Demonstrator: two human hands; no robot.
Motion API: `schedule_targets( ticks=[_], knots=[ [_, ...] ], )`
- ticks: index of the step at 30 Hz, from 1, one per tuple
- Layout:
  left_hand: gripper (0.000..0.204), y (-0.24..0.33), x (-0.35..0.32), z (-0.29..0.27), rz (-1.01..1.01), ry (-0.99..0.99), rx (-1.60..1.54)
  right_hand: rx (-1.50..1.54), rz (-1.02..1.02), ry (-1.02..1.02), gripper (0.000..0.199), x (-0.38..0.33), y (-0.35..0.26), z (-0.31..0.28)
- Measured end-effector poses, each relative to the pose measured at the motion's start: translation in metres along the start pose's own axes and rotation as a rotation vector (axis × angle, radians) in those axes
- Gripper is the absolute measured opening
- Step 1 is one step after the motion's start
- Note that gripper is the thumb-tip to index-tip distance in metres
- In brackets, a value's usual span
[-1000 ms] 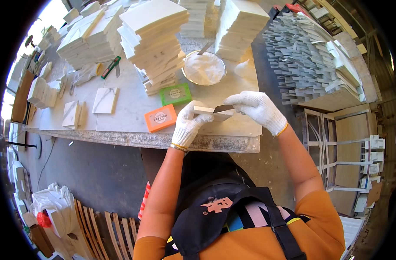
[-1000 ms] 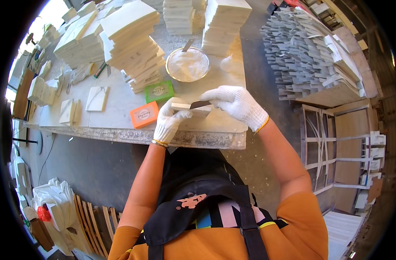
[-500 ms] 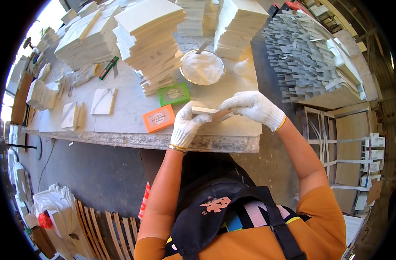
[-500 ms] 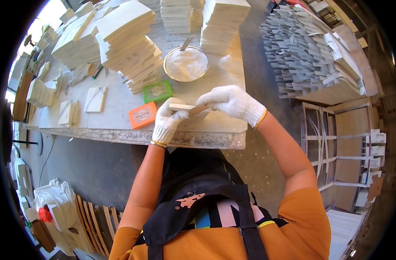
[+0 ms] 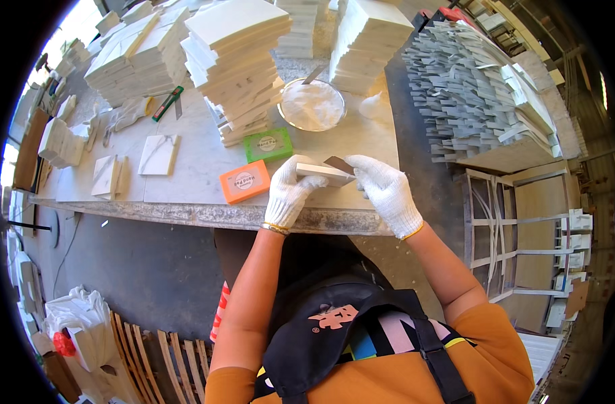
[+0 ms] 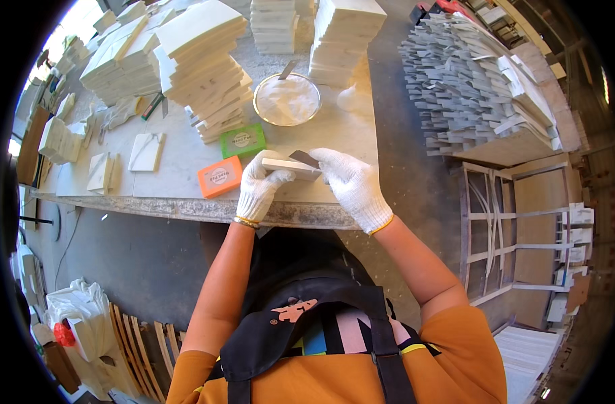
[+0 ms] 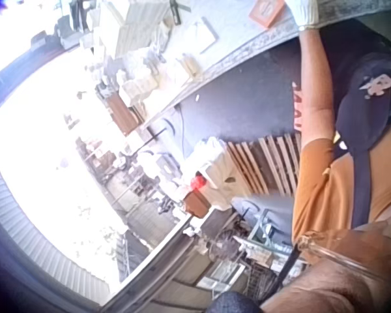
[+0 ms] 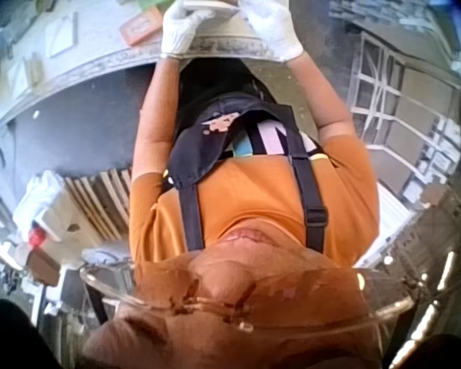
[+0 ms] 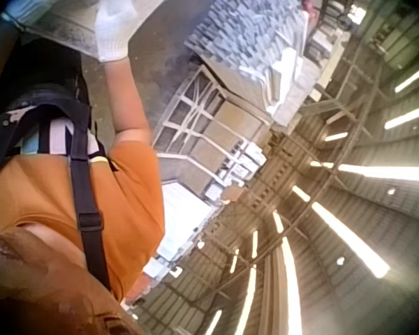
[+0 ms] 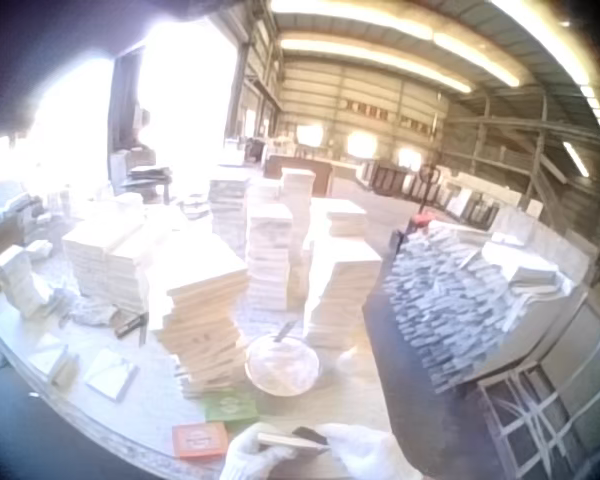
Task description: The person repeatedly picks up small white rectangular blocks, applies a white paste to edges with a metal spatula, and smooths the surfaces using green and orange sanding blocks. The person stacks the finished blocks on the table.
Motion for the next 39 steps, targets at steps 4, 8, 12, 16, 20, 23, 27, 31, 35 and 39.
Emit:
schedule_targets(
  ticks=[4,8,12,16,20,23,27,31,35,39],
  knots=[
    [0.027,0.000,-0.001,0.000,-0.022,-0.013,-0.006,-0.029,0.000,0.051,0.028,-0.004,-0.002,-0.002],
    [0.027,0.002,-0.001,0.000,-0.022,-0.009,0.021,-0.046,0.057,0.057,0.028,-0.007,-0.001,-0.009],
    [0.026,0.003,-0.002,0.000,-0.032,-0.011,0.090,-0.013,0.137,0.076,0.030,-0.017,0.003,-0.011],
    [0.027,0.003,-0.002,0.000,-0.029,-0.013,0.080,0.007,0.268,0.048,0.032,-0.020,0.006,-0.004],
    [0.027,0.005,-0.003,0.003,-0.021,-0.006,-0.026,-0.021,0.172,0.073,0.032,-0.017,0.004,0.000],
    [0.029,0.004,-0.002,0.004,-0.009,-0.026,-0.091,-0.102,0.030,0.072,0.033,-0.012,-0.005,0.015],
    [0.029,0.000,0.003,-0.005,0.070,-0.014,0.004,-0.047,-0.104,0.058,0.032,-0.020,-0.022,0.040],
    [0.028,0.001,0.000,-0.002,0.027,-0.014,0.059,0.158,0.233,0.147,0.031,-0.026,-0.005,-0.001],
    [0.027,0.000,-0.001,0.000,0.003,-0.016,-0.037,0.115,0.317,0.157,0.031,-0.024,-0.003,-0.023],
    [0.026,-0.002,0.000,0.000,-0.010,-0.020,0.059,0.097,0.262,0.150,0.031,-0.022,-0.001,-0.015]
  ],
)
Point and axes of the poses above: each hand's wrist, its own x-axis towards the middle knuckle, its own z-axis out of the palm, y = z × x, the point moved 10 cm from there along x, towards the middle knuckle, and after that the axes turned 3 degrees about -y, right-handed, at the moved point
